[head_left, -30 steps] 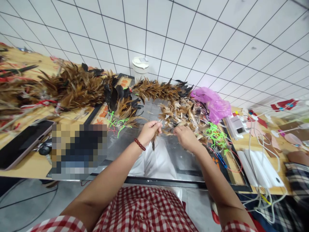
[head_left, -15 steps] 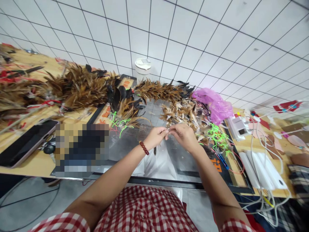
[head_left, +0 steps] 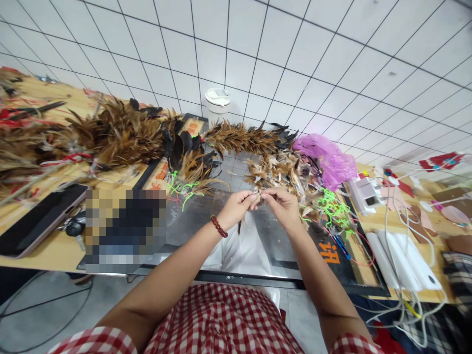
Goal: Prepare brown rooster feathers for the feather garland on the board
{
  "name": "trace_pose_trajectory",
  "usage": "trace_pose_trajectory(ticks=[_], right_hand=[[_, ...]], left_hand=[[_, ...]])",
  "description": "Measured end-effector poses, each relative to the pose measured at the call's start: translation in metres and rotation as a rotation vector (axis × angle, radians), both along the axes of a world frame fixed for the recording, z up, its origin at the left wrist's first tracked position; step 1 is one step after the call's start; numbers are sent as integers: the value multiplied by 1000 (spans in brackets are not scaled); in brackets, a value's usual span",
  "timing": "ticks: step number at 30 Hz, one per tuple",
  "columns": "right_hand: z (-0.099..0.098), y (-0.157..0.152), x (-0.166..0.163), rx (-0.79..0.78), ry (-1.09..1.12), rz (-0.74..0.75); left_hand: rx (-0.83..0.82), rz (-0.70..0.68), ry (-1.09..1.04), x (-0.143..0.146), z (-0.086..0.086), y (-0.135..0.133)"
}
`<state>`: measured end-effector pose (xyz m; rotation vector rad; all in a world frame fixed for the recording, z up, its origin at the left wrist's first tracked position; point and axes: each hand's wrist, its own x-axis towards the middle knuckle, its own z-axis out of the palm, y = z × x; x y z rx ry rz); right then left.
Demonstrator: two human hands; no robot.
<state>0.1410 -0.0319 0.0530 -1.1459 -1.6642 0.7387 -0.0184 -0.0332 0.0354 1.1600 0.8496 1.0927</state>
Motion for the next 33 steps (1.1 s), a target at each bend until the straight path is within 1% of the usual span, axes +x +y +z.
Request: trace_pose_trajectory(ticks=[4, 10, 13, 16, 18, 23, 25, 27, 28, 31, 33], right_hand=[[-4, 1, -2, 38, 17, -34], [-10, 1, -3, -21, 60, -43], [-9, 0, -1, 21, 42, 9], [-5, 0, 1, 84, -39, 44], [-2, 0, 3, 89, -92, 81], [8, 1, 9, 102, -199, 332], [10, 0, 11, 114, -217, 338], [12, -1, 12, 118, -228, 288], [13, -2, 12, 121, -236, 259], [17, -3, 10, 145, -265, 196], [19, -3, 6, 163, -278, 185]], left_hand=[[-20, 31, -20, 1, -3, 0], [16, 24, 40, 1, -1, -1], [20, -12, 56, 1, 2, -2], [0, -38, 62, -1, 1, -1], [-7, -62, 65, -4, 0, -1], [-10, -165, 30, -6, -2, -1], [-37, -205, -21, -5, -1, -3], [-32, -225, -27, -4, 2, -4], [-4, -204, 0, -4, 4, -5], [154, -64, 139, -4, 9, -6], [198, -33, 188, -4, 11, -6]])
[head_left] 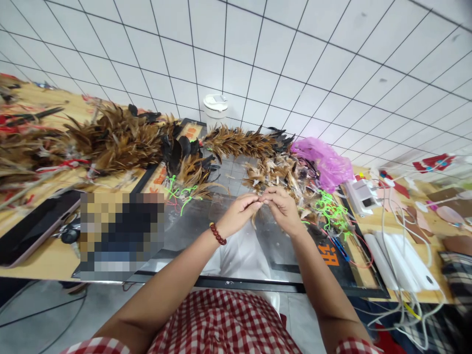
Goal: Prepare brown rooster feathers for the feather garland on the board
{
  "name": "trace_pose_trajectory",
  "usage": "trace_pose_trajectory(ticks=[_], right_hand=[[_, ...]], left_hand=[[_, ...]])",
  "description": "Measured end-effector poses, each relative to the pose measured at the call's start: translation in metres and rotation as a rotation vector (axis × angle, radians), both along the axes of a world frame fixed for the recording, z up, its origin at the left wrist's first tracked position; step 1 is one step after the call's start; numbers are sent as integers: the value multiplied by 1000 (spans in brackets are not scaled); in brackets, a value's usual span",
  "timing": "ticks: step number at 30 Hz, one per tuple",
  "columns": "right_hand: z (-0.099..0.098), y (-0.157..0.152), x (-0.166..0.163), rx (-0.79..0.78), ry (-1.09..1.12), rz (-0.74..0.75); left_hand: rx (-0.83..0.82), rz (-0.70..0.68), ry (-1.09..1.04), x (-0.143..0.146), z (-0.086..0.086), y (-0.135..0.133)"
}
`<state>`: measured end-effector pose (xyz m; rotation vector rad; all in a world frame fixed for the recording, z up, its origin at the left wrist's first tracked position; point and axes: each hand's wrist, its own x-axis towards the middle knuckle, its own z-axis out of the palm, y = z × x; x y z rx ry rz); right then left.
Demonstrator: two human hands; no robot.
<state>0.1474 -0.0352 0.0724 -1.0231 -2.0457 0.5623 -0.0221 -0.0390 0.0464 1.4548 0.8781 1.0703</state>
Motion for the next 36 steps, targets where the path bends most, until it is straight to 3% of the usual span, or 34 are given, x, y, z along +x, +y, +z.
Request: trace_pose_trajectory(ticks=[4, 8, 14, 17, 20, 24, 26, 29, 32, 36], right_hand=[[0, 4, -1, -3, 9, 10], [-6, 20, 20, 71, -44, -126], [-27, 34, 31, 75, -711, -8], [-30, 31, 21, 137, -827, -69], [-17, 24, 16, 153, -767, -85], [5, 11, 13, 152, -715, 67], [9, 7, 13, 165, -613, 65], [5, 9, 20, 131, -322, -82], [-5, 15, 30, 0, -95, -188], [-17, 16, 26, -317, 202, -155]], left_hand=[[-151, 3, -57, 1, -2, 1], [-303, 153, -190, -1, -2, 3], [-307, 329, -207, -5, -4, 8], [-205, 362, -178, -5, -6, 10], [-125, 288, -105, -6, -6, 9], [-25, 79, 81, -3, -4, 4], [13, 65, 151, -2, -4, 3], [-16, 145, 125, -3, -5, 4], [-94, 196, -15, -5, -7, 5], [-136, 208, -98, -7, -6, 4]])
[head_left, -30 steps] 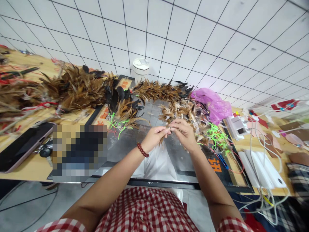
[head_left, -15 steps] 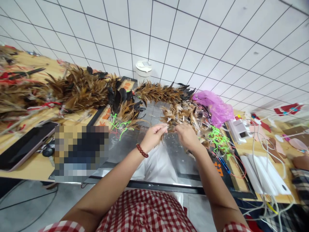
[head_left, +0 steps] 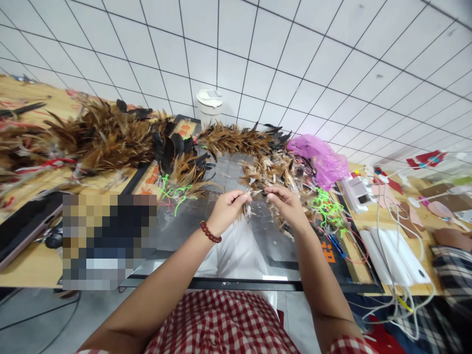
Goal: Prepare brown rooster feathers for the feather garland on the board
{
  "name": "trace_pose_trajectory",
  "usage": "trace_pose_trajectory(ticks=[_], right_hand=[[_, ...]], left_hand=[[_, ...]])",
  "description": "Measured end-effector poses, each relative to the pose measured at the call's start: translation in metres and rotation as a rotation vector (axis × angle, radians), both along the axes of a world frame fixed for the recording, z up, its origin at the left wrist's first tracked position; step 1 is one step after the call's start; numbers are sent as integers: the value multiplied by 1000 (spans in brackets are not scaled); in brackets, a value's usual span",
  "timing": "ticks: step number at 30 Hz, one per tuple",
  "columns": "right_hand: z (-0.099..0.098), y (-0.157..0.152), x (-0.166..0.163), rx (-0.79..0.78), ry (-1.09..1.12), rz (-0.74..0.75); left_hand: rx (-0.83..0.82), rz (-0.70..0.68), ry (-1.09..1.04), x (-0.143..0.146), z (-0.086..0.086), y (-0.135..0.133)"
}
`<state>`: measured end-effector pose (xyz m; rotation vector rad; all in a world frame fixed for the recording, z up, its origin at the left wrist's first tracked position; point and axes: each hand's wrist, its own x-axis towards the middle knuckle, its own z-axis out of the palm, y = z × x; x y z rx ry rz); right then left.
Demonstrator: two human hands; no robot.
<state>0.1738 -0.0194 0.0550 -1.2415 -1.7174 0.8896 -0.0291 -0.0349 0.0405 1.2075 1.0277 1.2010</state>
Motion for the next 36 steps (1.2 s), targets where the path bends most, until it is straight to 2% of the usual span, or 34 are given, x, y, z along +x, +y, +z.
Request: trace_pose_trajectory(ticks=[2, 5, 8, 12, 14, 17, 23, 26, 28, 31, 33, 36], right_hand=[[-3, -2, -10, -108, 186, -19], [-2, -6, -22, -85, 273, -51], [6, -10, -22, 21, 200, -25], [27, -15, -14, 83, 51, 249], [35, -16, -15, 145, -74, 306], [38, -13, -24, 252, -194, 248], [28, -9, -38, 337, -295, 158], [21, -8, -35, 357, -306, 41], [15, -7, -29, 306, -393, 25], [4, -4, -19, 132, -591, 112], [-2, -3, -19, 0, -647, 134], [-9, -4, -30, -160, -737, 47]], left_hand=[[-1, -17, 3, 0, 1, -1], [9, -32, 23, 2, 1, -1], [26, -27, 6, 3, 0, 0], [-33, -6, -88, 3, 1, 2], [-121, -42, -139, 3, 3, 1], [-183, -104, -194, 5, 6, -1], [-157, -225, -174, 3, 7, -2], [-167, -182, -210, -4, 10, 3], [-173, -66, -259, -8, 12, 7], [-200, 59, -307, -13, 13, 12], [-216, 88, -316, -14, 12, 13], [-219, 98, -310, -11, 11, 13]])
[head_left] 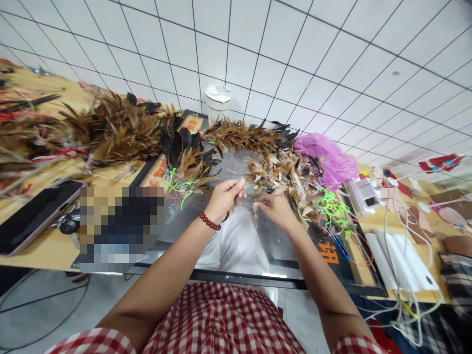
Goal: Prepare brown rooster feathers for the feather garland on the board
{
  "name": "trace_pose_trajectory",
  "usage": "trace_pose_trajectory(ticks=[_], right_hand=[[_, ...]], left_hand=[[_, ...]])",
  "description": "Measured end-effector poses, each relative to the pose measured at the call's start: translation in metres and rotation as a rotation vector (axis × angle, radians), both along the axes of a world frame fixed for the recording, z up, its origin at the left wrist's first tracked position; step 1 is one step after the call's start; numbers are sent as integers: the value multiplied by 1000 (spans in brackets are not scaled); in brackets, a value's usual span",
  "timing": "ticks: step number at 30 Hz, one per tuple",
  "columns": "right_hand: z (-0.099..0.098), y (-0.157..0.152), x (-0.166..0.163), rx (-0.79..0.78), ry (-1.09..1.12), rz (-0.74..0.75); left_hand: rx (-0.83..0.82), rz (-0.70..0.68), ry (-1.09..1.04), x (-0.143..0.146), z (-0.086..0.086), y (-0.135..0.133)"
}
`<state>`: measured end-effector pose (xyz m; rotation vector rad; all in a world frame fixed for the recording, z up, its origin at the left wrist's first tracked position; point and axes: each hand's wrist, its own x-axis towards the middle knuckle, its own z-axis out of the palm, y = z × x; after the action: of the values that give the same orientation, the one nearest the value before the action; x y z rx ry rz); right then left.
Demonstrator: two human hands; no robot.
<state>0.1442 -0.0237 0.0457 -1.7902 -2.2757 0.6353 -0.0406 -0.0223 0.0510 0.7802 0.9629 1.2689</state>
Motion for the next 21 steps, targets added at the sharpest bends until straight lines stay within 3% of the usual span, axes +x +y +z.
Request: trace_pose_trajectory(ticks=[4, 6, 8, 11, 13, 16, 21], right_hand=[[-4, -2, -13, -8, -170, -32], [-3, -1, -12, -32, -72, 20], [0, -1, -10, -72, 249, 17], [6, -2, -10, -94, 848, -108], [9, -5, -16, -68, 1047, -187], [9, -9, -26, -5, 1055, -203], [2, -13, -32, 163, 850, -187]], left_hand=[[3, 5, 9, 3, -3, 0], [0, 12, 17, 4, -5, 0], [-17, 13, 29, 6, -6, -1], [-45, -15, 23, 11, -6, -5], [-44, -49, 7, 14, -6, -8], [-40, -75, 5, 18, -6, -11], [-54, -83, -4, 19, -7, -13]])
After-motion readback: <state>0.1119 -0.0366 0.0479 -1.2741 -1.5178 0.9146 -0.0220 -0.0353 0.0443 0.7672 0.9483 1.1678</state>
